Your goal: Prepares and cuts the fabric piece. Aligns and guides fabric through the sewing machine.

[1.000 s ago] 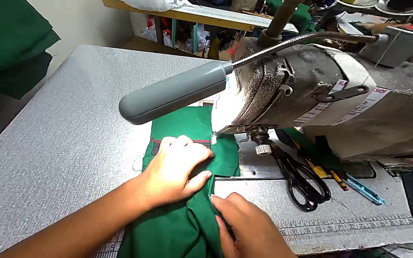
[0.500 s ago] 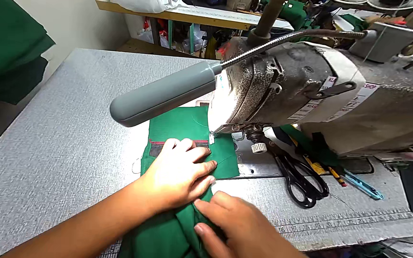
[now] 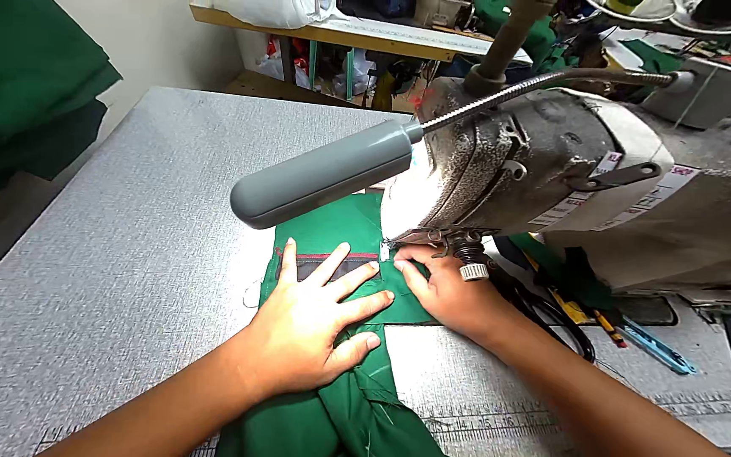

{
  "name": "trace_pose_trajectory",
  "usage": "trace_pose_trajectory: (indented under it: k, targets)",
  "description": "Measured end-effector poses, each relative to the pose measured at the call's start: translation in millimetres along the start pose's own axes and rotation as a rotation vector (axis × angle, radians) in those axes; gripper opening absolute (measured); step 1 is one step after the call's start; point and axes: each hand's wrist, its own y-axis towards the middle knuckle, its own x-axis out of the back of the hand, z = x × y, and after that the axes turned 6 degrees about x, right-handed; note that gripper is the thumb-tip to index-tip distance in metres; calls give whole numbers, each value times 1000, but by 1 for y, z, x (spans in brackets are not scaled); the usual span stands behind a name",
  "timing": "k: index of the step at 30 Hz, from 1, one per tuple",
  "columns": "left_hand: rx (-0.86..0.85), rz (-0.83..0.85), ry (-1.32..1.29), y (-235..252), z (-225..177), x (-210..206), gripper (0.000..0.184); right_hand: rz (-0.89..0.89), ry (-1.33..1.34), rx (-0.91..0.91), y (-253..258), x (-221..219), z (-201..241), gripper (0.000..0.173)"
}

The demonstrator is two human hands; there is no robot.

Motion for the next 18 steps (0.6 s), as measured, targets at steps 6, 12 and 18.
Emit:
trace_pose_trajectory:
  k: [6, 12, 18]
  targets:
    - [10, -6, 3, 1, -1, -1, 51, 135, -178, 141, -9, 6, 10, 27]
    - [18, 22, 3, 1, 0, 1, 52, 19, -309, 163, -11, 24, -12, 38]
    - [-9, 26, -17, 0, 2, 0, 52, 327, -94, 426, -53, 39, 1, 72]
